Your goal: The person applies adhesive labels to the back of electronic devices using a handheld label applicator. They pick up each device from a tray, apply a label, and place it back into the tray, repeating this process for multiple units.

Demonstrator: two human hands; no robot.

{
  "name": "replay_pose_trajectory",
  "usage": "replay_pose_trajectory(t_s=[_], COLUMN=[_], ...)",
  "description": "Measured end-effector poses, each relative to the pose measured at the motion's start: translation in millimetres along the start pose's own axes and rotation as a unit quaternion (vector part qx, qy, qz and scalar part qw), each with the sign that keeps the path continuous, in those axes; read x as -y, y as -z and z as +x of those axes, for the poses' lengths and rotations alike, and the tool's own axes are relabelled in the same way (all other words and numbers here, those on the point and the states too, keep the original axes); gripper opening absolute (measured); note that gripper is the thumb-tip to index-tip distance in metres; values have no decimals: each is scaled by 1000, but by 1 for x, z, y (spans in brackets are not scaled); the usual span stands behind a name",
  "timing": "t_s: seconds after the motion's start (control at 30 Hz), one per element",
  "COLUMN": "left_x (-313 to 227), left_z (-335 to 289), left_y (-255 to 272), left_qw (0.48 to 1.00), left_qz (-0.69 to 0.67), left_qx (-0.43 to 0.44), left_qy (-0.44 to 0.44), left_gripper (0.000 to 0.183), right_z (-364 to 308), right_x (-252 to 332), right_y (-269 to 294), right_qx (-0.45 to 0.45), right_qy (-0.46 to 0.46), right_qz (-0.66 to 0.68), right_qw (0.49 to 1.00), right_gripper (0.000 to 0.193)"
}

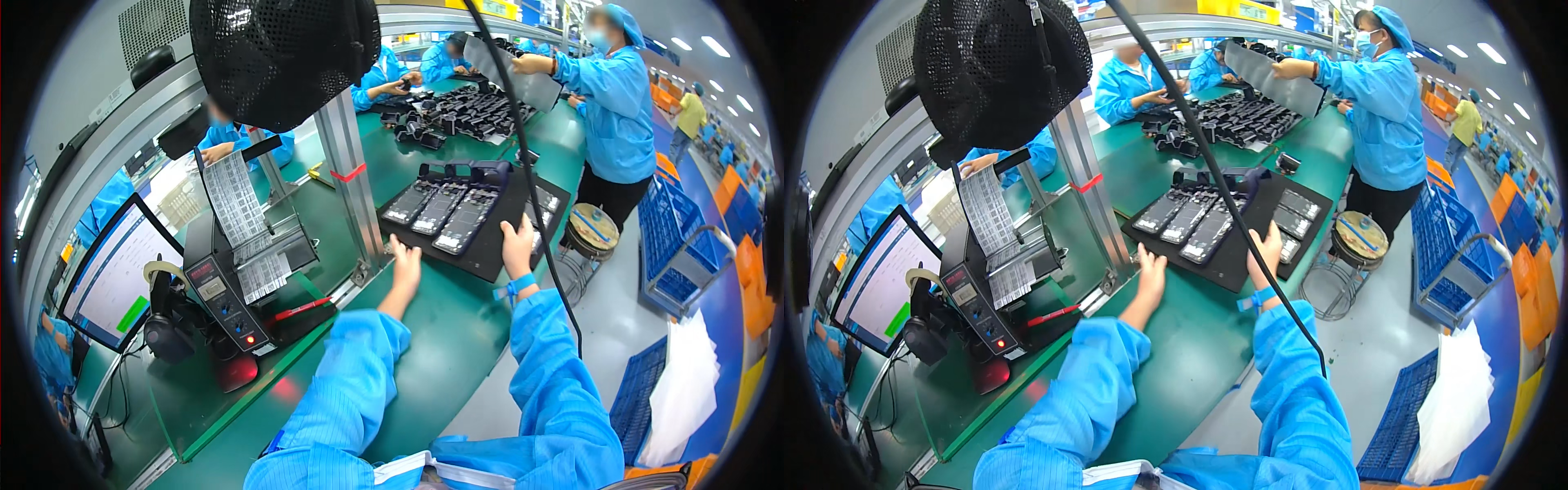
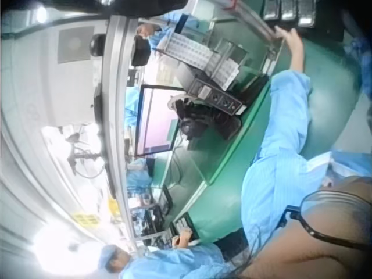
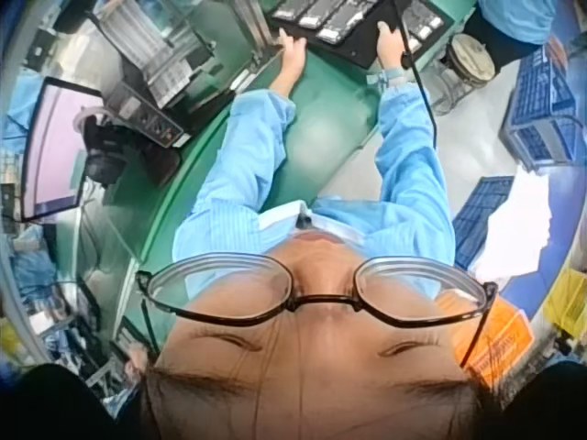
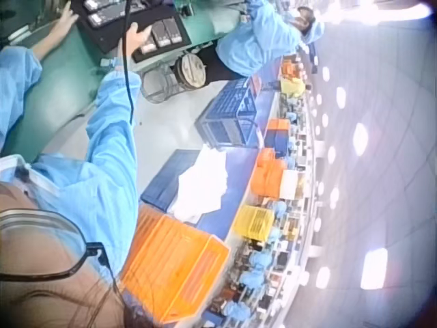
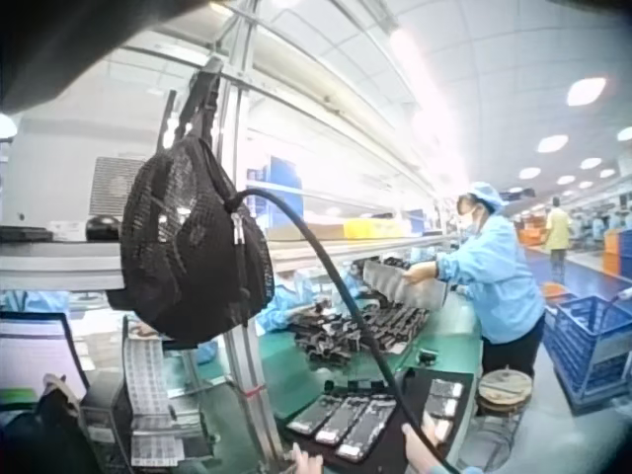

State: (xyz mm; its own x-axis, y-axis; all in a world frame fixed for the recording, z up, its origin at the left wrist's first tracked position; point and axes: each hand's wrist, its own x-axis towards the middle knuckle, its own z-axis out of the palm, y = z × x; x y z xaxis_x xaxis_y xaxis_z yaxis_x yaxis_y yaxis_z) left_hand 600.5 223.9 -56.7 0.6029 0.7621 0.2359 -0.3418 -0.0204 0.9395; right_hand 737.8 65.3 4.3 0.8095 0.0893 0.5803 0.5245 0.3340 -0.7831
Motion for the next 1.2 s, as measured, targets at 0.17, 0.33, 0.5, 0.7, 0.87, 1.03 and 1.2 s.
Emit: replay_pose_trajectory(t_s=[0.17,0.33,0.5,0.7,0.87,1.03,1.2], left_x=[-7,-7,-2,-23,-63,-135,-208], left_z=[-22,-25,-22,-30,-108,-275,-466], left_y=[-16,-11,-10,0,68,190,205], left_qw=[909,948,912,889,922,977,950], left_qz=[377,273,360,364,244,98,-34], left_qx=[91,164,163,251,278,189,-236], left_qy=[-154,-15,-111,-123,-116,23,202], left_gripper=[72,84,71,65,50,37,30], right_z=[31,51,26,-68,-158,-277,-369], right_x=[-93,-109,-75,67,168,209,226], right_y=[-113,-214,-203,-140,-109,-110,-115], right_qx=[-59,105,218,229,363,561,696], right_qy=[16,-223,-113,-31,165,308,330], right_qz=[-158,-289,-221,13,72,227,377], right_qw=[986,925,944,973,914,734,515], right_gripper=[34,85,67,17,16,33,25])
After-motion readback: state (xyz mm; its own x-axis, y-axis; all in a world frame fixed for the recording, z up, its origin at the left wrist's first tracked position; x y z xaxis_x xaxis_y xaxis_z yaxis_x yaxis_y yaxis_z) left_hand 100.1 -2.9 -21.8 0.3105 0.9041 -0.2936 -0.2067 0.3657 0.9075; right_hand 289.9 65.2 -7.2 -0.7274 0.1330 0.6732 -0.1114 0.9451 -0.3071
